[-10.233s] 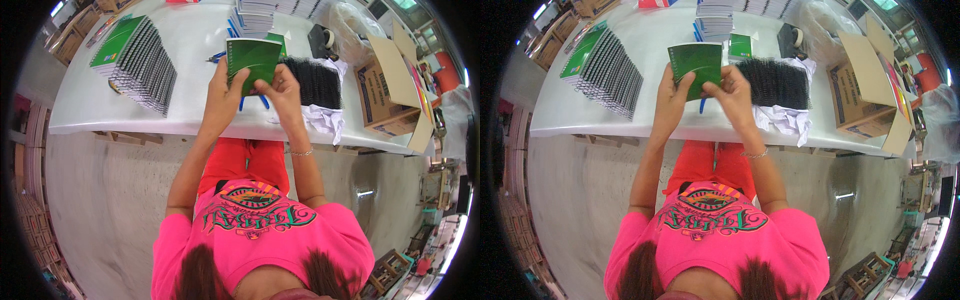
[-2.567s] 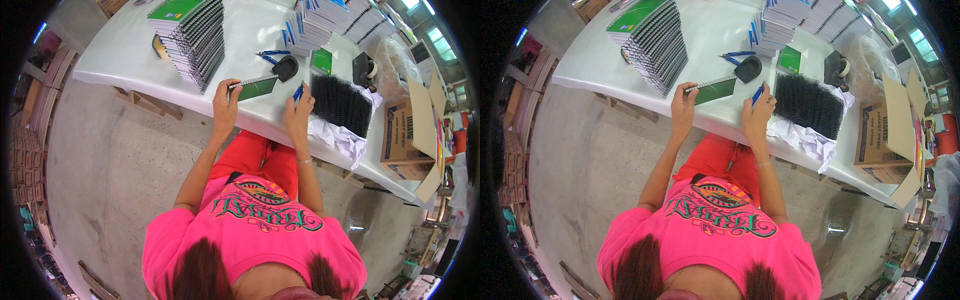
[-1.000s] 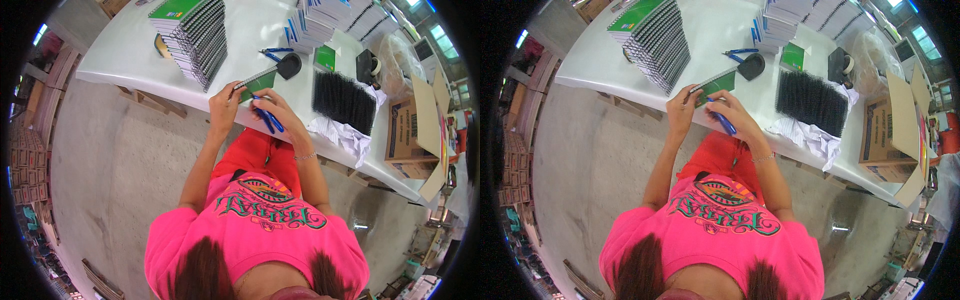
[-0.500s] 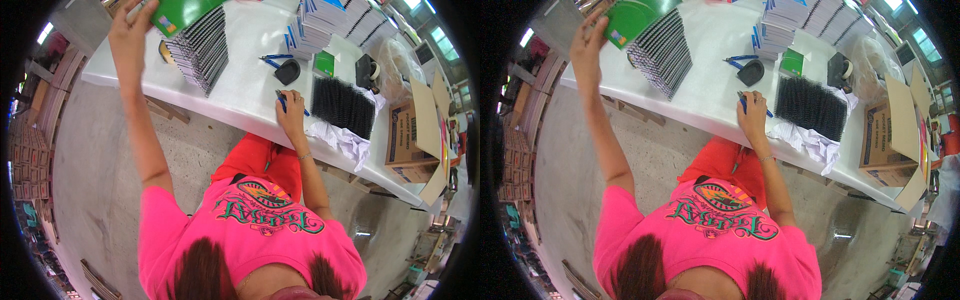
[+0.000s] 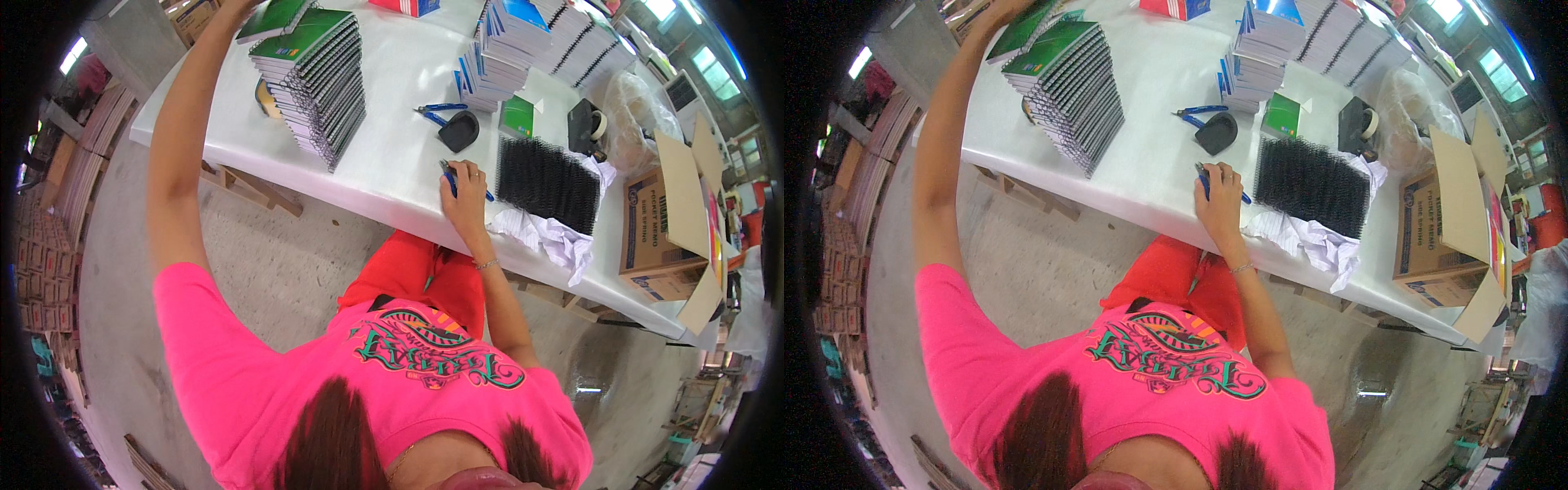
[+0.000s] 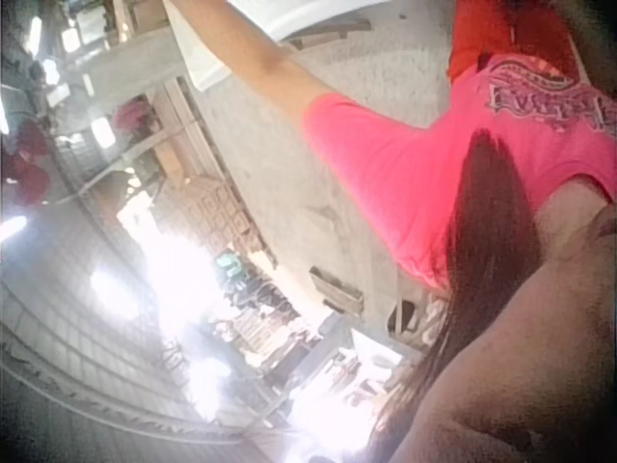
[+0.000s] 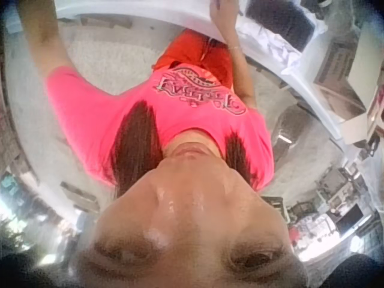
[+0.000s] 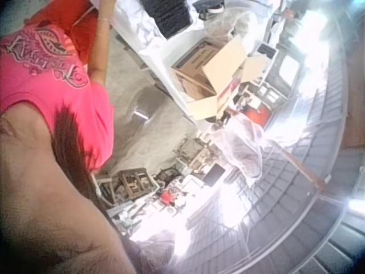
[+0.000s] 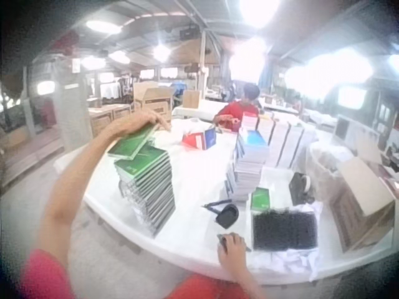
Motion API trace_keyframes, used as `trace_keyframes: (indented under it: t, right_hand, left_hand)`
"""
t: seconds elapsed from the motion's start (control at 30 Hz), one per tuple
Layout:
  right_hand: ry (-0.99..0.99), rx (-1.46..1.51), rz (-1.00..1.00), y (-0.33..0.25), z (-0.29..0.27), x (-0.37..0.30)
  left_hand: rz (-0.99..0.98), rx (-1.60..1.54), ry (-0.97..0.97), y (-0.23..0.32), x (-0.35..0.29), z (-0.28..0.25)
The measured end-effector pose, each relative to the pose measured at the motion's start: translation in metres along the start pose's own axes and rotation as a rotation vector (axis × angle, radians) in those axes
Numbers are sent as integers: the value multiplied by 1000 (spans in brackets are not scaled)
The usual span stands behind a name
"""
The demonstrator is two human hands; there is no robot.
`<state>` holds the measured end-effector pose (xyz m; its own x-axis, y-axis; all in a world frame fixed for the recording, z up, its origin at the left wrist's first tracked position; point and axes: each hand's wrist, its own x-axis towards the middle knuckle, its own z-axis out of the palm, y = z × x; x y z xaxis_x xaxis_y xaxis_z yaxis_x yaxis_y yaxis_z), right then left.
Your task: The person repeatedly picks up a green notebook and a black spiral binding, aligns them, and uses pliers to attach the binding to the notebook. The finished notebooks are stacked on the table.
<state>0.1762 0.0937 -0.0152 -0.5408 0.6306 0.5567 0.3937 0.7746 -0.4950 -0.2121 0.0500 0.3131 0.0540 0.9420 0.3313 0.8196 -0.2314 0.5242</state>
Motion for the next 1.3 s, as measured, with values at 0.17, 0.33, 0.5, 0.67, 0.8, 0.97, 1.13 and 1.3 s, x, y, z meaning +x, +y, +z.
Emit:
trace_keyframes:
  t: [0.17,0.33,0.5,0.67,0.8,0.97,1.13,1.3]
  right_hand:
    - [5,0,-9,-1,1,0]
    - [5,-3,3,-1,-2,0]
    - [4,3,-6,-2,-5,-1]
    - [52,98,0,-7,-10,3]
    - [187,-7,-24,6,-43,44]
    - [149,-406,107,83,-91,142]
    - [-404,-567,654,184,-89,197]
    - [-584,-356,831,240,-85,208]
  left_hand:
    - [-208,61,-4,26,-14,39]
    - [98,193,-195,-25,6,43]
    - [118,260,-112,-19,0,58]
    - [109,274,-104,-39,-6,54]
    - [50,290,-133,-42,-2,56]
    - [165,380,224,-6,-18,43]
    - [271,374,308,104,-48,81]
    - [312,120,285,148,-86,134]
